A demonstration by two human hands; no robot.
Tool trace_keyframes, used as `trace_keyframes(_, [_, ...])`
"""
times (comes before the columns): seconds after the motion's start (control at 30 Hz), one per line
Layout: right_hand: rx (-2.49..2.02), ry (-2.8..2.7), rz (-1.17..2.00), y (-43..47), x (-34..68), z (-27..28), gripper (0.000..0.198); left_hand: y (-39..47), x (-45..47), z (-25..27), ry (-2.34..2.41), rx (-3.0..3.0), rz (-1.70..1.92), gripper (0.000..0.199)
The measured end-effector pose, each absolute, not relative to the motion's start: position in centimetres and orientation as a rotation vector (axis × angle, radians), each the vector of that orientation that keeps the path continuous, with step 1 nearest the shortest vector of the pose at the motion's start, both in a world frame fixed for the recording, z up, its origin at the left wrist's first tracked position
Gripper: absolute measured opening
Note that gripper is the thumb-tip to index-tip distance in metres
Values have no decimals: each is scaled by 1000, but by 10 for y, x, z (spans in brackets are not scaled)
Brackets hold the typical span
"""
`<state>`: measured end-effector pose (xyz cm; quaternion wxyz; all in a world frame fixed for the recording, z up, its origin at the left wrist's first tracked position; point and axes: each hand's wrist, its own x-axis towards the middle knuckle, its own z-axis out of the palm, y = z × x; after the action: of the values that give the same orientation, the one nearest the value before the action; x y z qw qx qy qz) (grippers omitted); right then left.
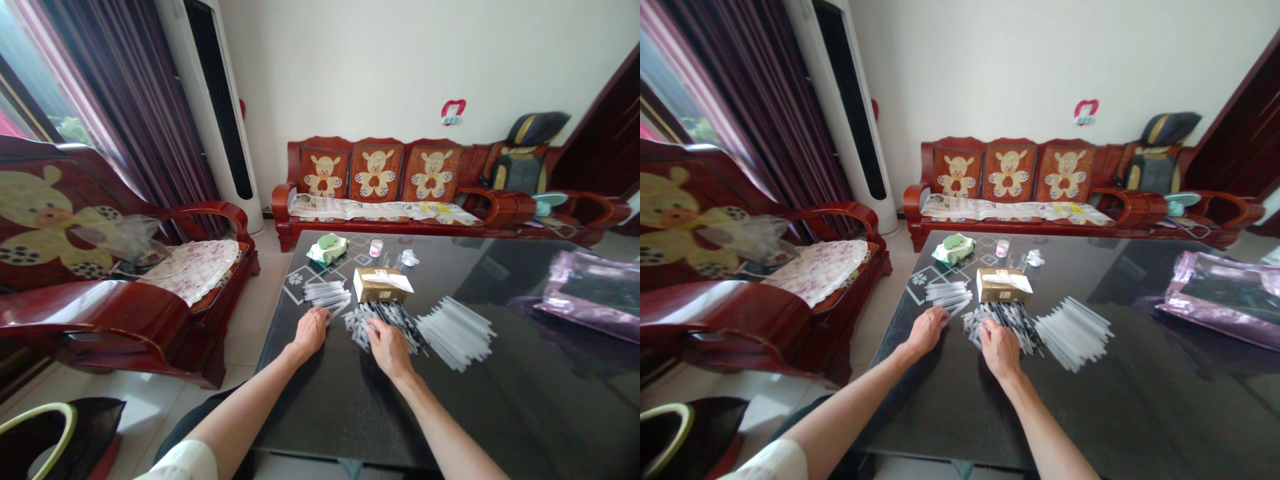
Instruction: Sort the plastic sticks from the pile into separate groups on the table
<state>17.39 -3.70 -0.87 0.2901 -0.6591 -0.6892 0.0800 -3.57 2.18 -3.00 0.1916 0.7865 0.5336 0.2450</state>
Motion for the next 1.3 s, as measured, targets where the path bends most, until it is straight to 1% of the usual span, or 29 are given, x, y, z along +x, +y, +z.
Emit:
trace_keyframes(0.1, [-1554, -1803, 562, -45, 161, -11, 30, 21, -27, -24, 1279, 1680, 884, 9])
trace_keyframes(0.13, [-1507, -1758, 718, -47, 157, -13, 32, 20, -25, -21, 1175, 1490, 911, 10])
trace_keyframes(0.2, [-1452, -1601, 1027, -49, 151, -17, 34, 17, -22, -18, 976, 1188, 949, 19])
trace_keyframes(0.3, [-1395, -1340, 1354, -48, 147, -22, 41, 11, -19, -14, 816, 983, 988, 33])
trace_keyframes(0.4, [-1309, -1220, 1520, -47, 146, -21, 45, 6, -16, -12, 766, 936, 1003, 37])
trace_keyframes(0.6, [-1199, -1154, 1621, -48, 148, -19, 41, 5, -14, -10, 765, 950, 983, 40])
trace_keyframes(0.87, [-1242, -1100, 1487, -47, 148, -13, 32, 6, -14, -10, 826, 967, 1012, 39])
trace_keyframes(0.93, [-1244, -1086, 1499, -47, 148, -12, 32, 6, -13, -10, 823, 969, 1017, 39])
trace_keyframes(1.1, [-1208, -1080, 1590, -49, 147, -12, 43, 5, -13, -8, 819, 972, 1029, 40])
trace_keyframes(1.3, [-1228, -1096, 1489, -47, 149, -12, 33, 4, -12, -8, 823, 965, 1030, 40])
